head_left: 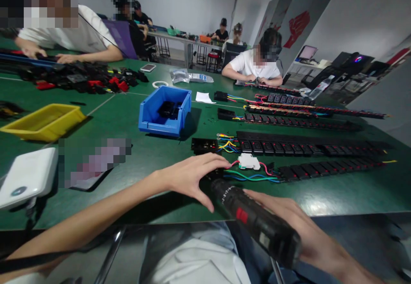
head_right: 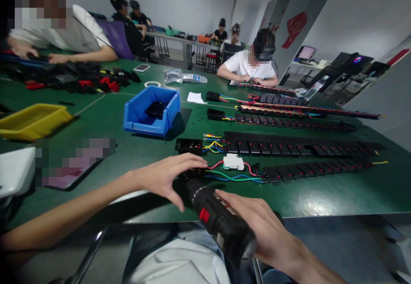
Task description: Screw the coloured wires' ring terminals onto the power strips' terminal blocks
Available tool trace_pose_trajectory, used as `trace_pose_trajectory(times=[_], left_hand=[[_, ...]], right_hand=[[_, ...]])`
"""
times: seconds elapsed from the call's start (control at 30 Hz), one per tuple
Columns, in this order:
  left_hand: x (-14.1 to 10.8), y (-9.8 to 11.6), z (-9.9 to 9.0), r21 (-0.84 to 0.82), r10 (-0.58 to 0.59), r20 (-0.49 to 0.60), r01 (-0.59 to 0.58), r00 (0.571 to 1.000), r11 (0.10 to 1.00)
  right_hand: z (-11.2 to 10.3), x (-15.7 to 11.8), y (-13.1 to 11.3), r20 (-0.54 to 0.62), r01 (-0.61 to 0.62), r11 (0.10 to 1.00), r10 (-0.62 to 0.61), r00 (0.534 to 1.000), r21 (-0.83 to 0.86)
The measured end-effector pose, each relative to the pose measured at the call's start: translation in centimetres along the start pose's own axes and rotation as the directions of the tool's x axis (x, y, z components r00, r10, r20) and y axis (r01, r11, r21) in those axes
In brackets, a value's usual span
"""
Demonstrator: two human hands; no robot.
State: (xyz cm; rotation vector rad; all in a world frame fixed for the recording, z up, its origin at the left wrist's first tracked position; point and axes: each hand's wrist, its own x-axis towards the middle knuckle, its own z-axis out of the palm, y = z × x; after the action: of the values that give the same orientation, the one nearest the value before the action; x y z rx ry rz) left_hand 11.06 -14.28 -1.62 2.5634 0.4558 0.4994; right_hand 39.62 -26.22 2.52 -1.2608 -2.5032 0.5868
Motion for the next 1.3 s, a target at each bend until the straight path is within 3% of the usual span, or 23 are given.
trace_pose_trajectory(times=[0.07, 0.13, 0.23, 0.37, 0.5, 0.57, 0.67, 0.77, 0.9, 1.0, 1.07, 1.13, 1.23, 1.3], left_hand=[[-1.1, 2.0, 1.1, 0.051, 0.056, -0.015, -0.056, 0.998, 0.997], [-2.3, 3.5, 2.2, 0.113, 0.073, -0.036, -0.069, 0.997, 0.991], [-4.0, 4.2, 3.5, 0.206, -0.022, -0.099, 0.042, 0.995, 0.978], [-5.8, 2.8, 4.1, 0.248, -0.219, -0.235, 0.276, 0.947, 0.928], [-6.9, 0.4, 4.7, 0.175, -0.446, -0.364, 0.531, 0.817, 0.829], [-7.2, -0.7, 5.0, 0.099, -0.516, -0.371, 0.585, 0.772, 0.805], [-7.2, -2.0, 5.3, -0.055, -0.575, -0.332, 0.593, 0.748, 0.803], [-7.1, -2.8, 5.0, -0.134, -0.578, -0.316, 0.568, 0.752, 0.812], [-7.7, -3.3, 3.0, -0.068, -0.553, -0.226, 0.553, 0.802, 0.830], [-8.5, -2.4, 0.9, -0.002, -0.530, -0.339, 0.563, 0.777, 0.826], [-8.6, -0.7, 0.1, 0.072, -0.479, -0.445, 0.564, 0.757, 0.823], [-8.4, 1.8, 0.2, 0.115, -0.417, -0.412, 0.500, 0.810, 0.858], [-7.5, 5.8, 1.9, 0.119, -0.296, -0.227, 0.328, 0.928, 0.937], [-6.9, 7.7, 3.5, 0.165, -0.247, -0.164, 0.274, 0.955, 0.948]], right_hand=[[1.7, 1.6, -0.1, 0.086, 0.057, 0.998, -0.057, 0.995, 0.009], [3.0, 2.5, 0.2, 0.098, 0.095, 0.995, -0.092, 0.991, -0.024], [3.9, 2.3, 1.1, 0.082, 0.137, 0.987, -0.131, 0.988, -0.079], [3.4, 1.1, 1.9, 0.082, 0.127, 0.988, -0.120, 0.989, -0.085], [2.1, -0.5, 2.1, -0.032, 0.180, 0.983, -0.181, 0.983, -0.022], [1.7, -1.4, 2.1, -0.081, 0.175, 0.985, -0.175, 0.981, -0.012], [1.7, -2.5, 2.0, -0.095, 0.125, 0.992, -0.125, 0.988, -0.002], [2.4, -2.4, 1.7, -0.054, 0.104, 0.993, -0.101, 0.993, 0.053], [3.9, -0.9, 1.2, 0.067, 0.104, 0.992, -0.109, 0.992, 0.075], [5.4, 0.5, 0.9, 0.074, 0.183, 0.983, -0.181, 0.981, -0.024], [6.5, 1.6, 0.5, 0.048, 0.232, 0.964, -0.227, 0.973, -0.132], [7.7, 2.9, -0.1, 0.055, 0.247, 0.942, -0.241, 0.969, -0.227], [9.6, 4.9, -1.2, 0.065, 0.207, 0.923, -0.196, 0.978, -0.325], [11.1, 6.2, -1.8, 0.046, 0.163, 0.920, -0.157, 0.987, -0.357]])
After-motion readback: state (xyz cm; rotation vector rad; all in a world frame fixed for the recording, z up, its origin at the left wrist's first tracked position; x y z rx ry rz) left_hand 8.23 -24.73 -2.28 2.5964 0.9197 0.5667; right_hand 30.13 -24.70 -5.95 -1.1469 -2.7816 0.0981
